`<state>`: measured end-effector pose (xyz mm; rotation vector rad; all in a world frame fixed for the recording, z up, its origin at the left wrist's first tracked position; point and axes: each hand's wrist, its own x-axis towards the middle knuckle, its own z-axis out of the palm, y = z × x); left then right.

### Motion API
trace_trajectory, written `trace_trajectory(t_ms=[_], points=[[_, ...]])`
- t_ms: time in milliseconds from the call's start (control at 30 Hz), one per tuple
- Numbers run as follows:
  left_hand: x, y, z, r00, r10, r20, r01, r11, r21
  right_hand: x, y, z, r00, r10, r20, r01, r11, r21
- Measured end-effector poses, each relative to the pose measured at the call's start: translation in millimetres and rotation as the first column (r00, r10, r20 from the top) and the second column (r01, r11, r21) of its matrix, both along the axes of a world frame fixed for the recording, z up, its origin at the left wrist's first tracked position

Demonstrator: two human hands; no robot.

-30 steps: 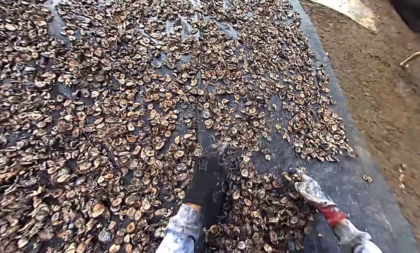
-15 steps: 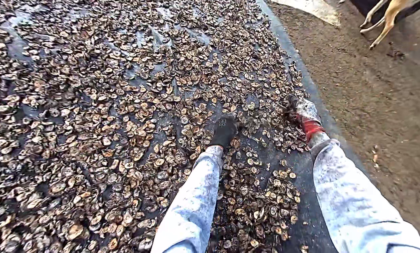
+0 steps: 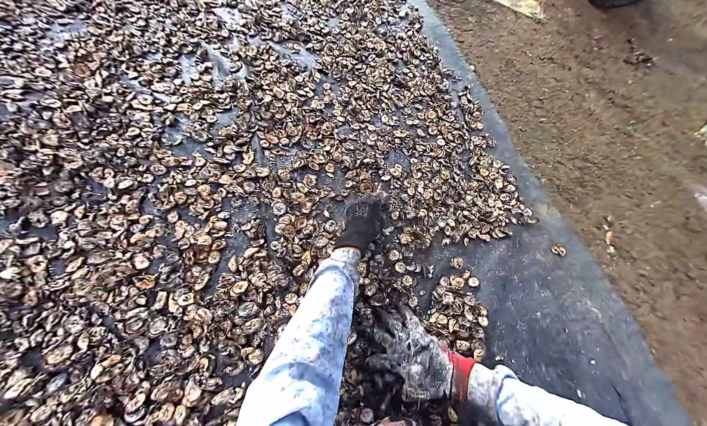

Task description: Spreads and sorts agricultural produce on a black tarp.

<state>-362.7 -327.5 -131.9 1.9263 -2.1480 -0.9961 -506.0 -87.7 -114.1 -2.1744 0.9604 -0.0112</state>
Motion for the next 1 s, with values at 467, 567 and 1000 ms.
trace_trajectory(t_ms=[467,567,1000], points=[[-147.4,-52.2,-7.5,0.934,-0.355,0.04,0.357,0.919,-0.168,-191.4,-50.6,73.9,0.447,-0.773,-0.45,0.858,0.512,-0.029],[-170.8,-57.0,-29.9,0.908,-0.415,0.063,0.419,0.903,-0.096,-205.8,-86.2,73.1,0.435,-0.782,-0.447,0.854,0.515,-0.069],[-78.2,15.8,-15.3,0.935,-0.345,0.083,0.354,0.925,-0.141,-175.4,-161.0,-19.4,0.618,-0.615,-0.49,0.624,0.763,-0.17]])
